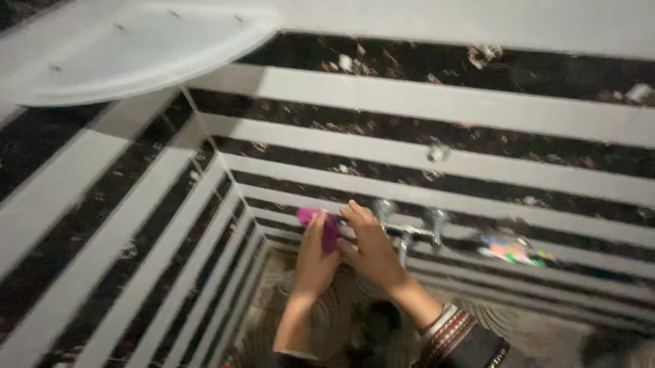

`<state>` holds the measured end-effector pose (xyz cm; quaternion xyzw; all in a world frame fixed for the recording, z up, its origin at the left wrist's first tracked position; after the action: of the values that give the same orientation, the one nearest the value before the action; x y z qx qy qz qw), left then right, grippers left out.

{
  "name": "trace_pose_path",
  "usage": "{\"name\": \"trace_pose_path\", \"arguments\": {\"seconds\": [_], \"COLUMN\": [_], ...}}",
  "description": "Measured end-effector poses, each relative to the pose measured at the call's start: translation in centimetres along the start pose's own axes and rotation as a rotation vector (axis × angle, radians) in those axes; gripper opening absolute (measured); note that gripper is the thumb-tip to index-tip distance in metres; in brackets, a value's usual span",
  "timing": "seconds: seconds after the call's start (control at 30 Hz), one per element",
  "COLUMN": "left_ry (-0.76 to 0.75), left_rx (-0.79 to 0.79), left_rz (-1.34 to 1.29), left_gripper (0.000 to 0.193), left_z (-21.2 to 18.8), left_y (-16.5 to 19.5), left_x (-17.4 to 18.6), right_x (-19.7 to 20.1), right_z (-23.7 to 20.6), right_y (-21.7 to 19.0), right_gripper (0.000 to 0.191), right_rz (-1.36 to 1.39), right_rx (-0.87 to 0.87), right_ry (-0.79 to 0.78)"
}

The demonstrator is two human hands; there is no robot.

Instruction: The person removes bottles and a jar from a corner wall shelf in the bathroom, placing them on the floor and in a basket. They then wipe the shelf tiers and the surrounding wall tiles with a pink cloth, working over each shelf level in turn.

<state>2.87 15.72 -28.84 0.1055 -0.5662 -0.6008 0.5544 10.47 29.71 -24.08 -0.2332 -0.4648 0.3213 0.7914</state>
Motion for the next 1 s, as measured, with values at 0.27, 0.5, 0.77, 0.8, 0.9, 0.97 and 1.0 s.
{"name": "trace_pose_path", "arguments": {"seconds": [0.27,0.5,0.77,0.8,0.9,0.97,1.0], "left_ry": [-0.301,-0.088,0.319,0.337,0.394,0.468,0.505], "left_rx": [0.474,0.840,0.666,0.643,0.666,0.671,0.670], "left_rz": [-0.137,-0.312,-0.678,-0.646,-0.781,-0.873,-0.918], "left_gripper": [0.082,0.078,0.071,0.071,0.069,0.069,0.068], "left_z": [-5.1,-4.4,-1.2,-0.8,-1.9,-3.5,-4.1], "left_y": [-5.6,-8.9,-14.6,-15.9,-19.5,-21.1,-21.9], "left_x": [-11.8,-12.4,-11.5,-11.7,-13.0,-14.0,-14.0], "right_x": [0.1,-4.9,-16.7,-18.2,-22.3,-24.4,-25.3], "right_z": [-9.1,-7.9,1.3,2.2,5.3,7.1,8.0], "right_y": [10.1,21.7,30.9,31.7,33.7,35.0,35.3], "right_gripper": [0.056,0.053,0.054,0.056,0.066,0.067,0.068], "right_rz": [-0.027,0.119,0.034,-0.010,0.011,-0.097,-0.147], "right_rx": [-0.356,-0.321,-0.378,-0.403,-0.230,-0.038,0.058], "right_ry": [-0.375,-0.432,-0.590,-0.645,-0.563,-0.504,-0.468]}}
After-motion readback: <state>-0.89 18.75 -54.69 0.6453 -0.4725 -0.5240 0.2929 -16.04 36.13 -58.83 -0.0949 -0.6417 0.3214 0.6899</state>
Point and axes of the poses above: each hand's wrist, its own z-axis towards the middle knuckle, its own x-axis out of the back of the hand, y = z × x, the point moved 2 cm from there along z, towards the middle knuckle, and after that the axes turned 7 degrees about -y, right-handed, at the moved point
